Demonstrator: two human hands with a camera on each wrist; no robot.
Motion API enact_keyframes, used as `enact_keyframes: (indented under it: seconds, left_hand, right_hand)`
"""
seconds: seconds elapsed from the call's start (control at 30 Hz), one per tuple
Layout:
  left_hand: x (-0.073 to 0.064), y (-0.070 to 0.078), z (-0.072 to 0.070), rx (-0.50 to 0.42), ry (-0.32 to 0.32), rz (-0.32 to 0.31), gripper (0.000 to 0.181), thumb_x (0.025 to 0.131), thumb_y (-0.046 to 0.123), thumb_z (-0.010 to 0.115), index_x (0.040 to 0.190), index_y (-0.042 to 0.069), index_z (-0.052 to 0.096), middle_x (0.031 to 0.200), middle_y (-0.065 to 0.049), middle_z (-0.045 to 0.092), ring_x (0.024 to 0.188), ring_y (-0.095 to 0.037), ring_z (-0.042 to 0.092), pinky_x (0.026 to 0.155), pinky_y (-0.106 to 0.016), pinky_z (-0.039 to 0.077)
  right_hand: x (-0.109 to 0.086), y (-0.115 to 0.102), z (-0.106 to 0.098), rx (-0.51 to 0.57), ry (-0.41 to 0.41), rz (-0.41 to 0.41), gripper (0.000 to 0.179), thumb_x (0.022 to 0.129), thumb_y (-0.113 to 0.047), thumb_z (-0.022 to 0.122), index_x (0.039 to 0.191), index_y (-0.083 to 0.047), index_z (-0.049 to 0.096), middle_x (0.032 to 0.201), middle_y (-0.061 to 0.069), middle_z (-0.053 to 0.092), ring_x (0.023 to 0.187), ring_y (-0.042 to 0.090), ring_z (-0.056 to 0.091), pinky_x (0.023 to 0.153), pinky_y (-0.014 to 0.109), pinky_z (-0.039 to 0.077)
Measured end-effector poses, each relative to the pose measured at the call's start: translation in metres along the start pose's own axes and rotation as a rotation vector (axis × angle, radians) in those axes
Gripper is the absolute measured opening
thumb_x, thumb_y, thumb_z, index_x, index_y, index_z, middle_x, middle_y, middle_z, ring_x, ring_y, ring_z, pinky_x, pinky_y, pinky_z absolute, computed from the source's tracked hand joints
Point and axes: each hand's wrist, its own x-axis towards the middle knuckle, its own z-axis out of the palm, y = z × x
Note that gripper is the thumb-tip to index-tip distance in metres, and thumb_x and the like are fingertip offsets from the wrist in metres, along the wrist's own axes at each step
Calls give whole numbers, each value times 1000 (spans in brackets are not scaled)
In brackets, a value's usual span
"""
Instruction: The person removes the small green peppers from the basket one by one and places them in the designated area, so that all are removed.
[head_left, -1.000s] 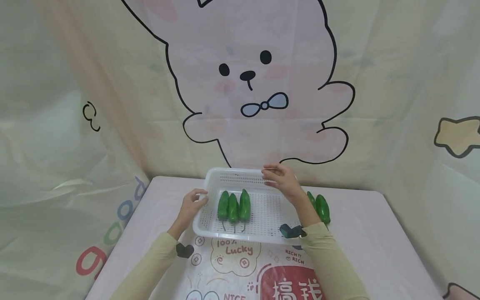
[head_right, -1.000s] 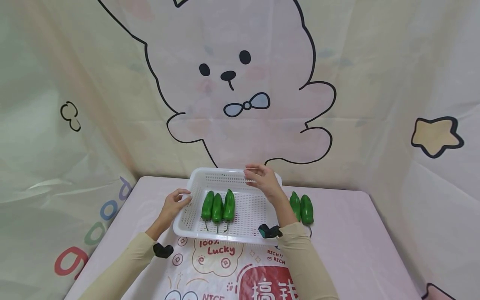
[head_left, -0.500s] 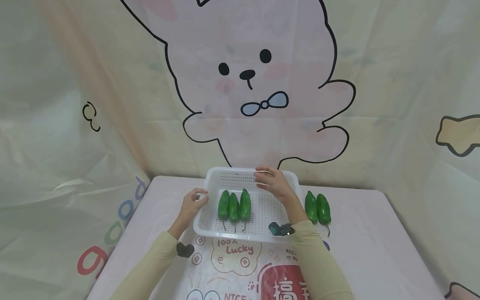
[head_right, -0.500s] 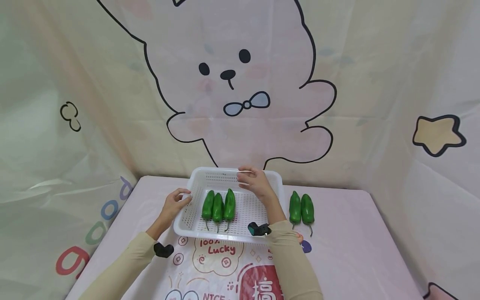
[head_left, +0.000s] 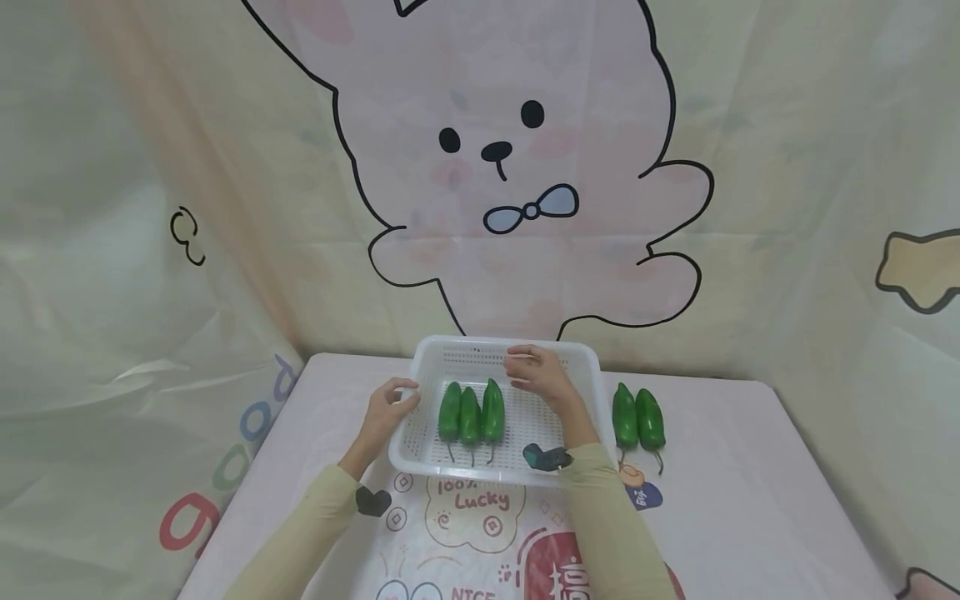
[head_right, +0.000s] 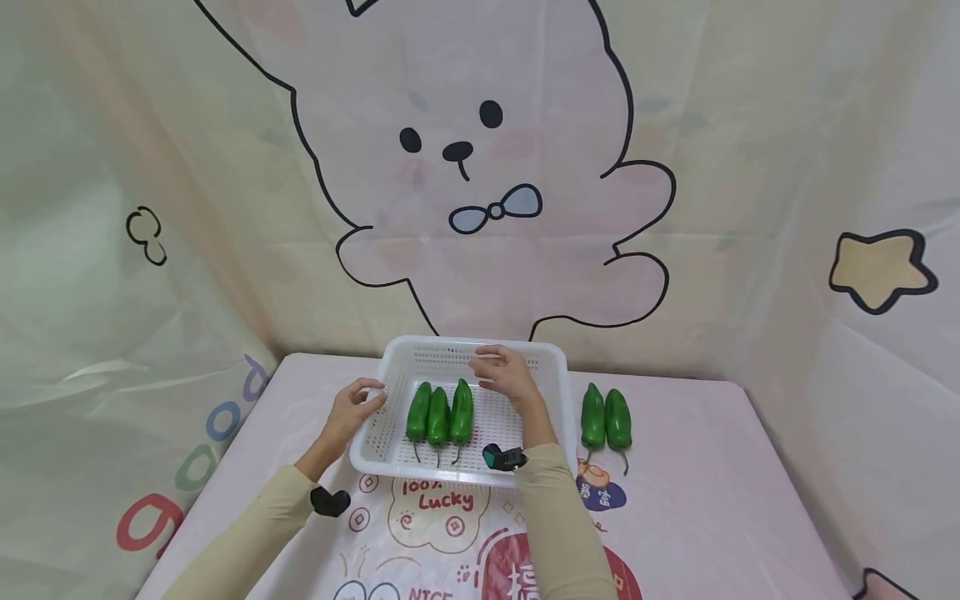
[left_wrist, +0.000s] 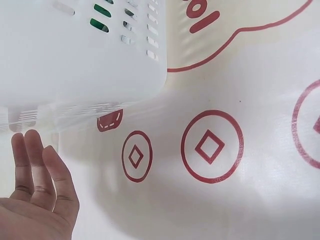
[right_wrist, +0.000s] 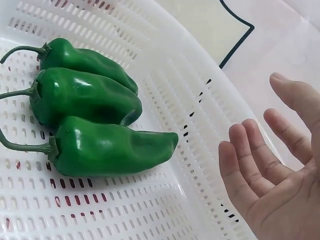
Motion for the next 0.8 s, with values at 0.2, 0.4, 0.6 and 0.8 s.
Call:
enact_keyframes:
  seconds: [0.2,0.4,0.6,0.8]
  left_hand:
    - [1,-1,-1,-8,-3,1,30,99,18,68,123,3,61,119,-25,60,96,-37,67,75,-45,62]
    - [-5,11,0,-18,-18,-19,29,100,12,65,125,-1,59,121,-31,58,102,-48,65,78,-51,61]
    - [-21,39,-1,-27,-40,-15,29,101,9,62,126,-4,58,122,-31,56,105,-51,63,82,-51,61]
    - [-23,42,-3,-53,-54,-19,29,100,10,63,126,-3,58,119,-31,57,104,-51,63,81,-51,61]
  right_hand:
    - [1,4,4,-166,14,3,53,94,-20,76,137,3,56,123,20,66,117,40,61,93,45,57]
    - [-1,8,7,-373,-58,8,57,91,-20,78,139,1,57,130,24,62,118,37,61,92,48,57]
    - [-1,17,8,-487,-138,8,68,85,-25,84,142,-2,56,135,26,57,120,39,58,91,49,57]
    - [1,21,9,-497,-182,-8,76,82,-25,87,146,-3,52,138,26,55,126,44,52,96,53,53]
